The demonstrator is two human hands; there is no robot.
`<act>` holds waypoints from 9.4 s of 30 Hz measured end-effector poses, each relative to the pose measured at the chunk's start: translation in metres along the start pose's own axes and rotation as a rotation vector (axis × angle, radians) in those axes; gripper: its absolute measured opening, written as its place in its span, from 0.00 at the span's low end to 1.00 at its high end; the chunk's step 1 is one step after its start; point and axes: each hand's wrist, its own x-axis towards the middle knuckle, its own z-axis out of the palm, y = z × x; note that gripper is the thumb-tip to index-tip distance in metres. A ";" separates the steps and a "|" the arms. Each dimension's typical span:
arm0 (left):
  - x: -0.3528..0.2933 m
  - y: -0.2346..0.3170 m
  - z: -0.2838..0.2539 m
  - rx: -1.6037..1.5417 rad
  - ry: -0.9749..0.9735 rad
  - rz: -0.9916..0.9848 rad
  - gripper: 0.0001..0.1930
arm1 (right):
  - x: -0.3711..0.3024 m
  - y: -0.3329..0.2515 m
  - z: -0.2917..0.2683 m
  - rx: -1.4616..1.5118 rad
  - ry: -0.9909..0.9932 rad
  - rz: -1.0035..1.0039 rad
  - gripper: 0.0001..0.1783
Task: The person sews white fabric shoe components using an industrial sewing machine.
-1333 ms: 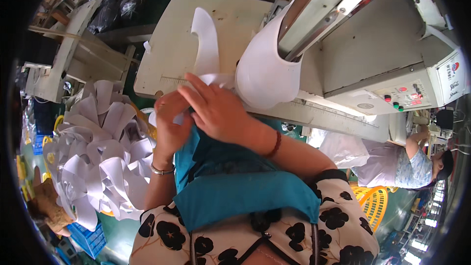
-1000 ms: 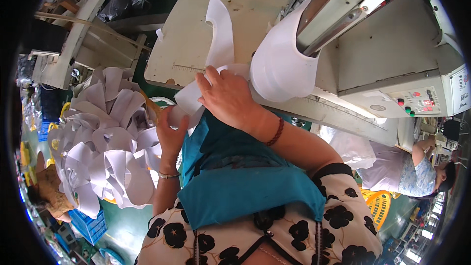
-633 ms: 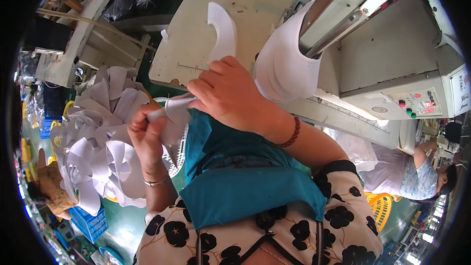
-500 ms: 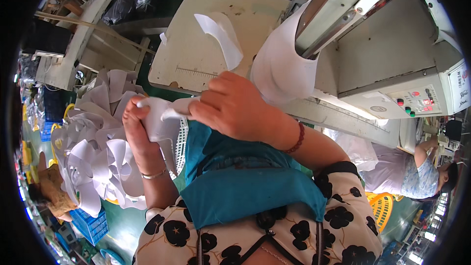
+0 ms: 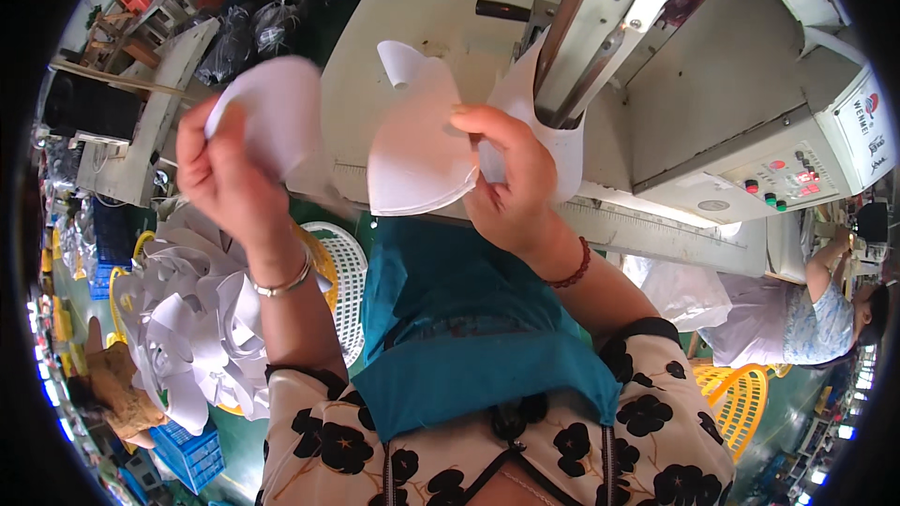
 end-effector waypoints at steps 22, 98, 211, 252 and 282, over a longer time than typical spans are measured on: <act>-0.009 0.032 0.087 -0.593 -1.055 -0.716 0.14 | 0.060 -0.056 -0.082 0.548 -0.160 0.645 0.14; 0.052 0.010 0.196 -0.857 -0.739 -1.124 0.10 | 0.127 0.024 -0.110 0.919 0.386 0.820 0.17; -0.028 -0.034 0.150 -0.714 -0.691 -0.988 0.21 | 0.048 0.020 -0.107 0.350 0.295 0.625 0.13; -0.027 -0.063 0.154 -0.374 -0.717 -0.853 0.14 | -0.009 0.013 -0.090 0.315 0.314 0.899 0.16; -0.074 0.014 0.120 -0.852 -0.695 -0.812 0.13 | 0.059 -0.061 -0.096 -0.716 -0.052 0.036 0.13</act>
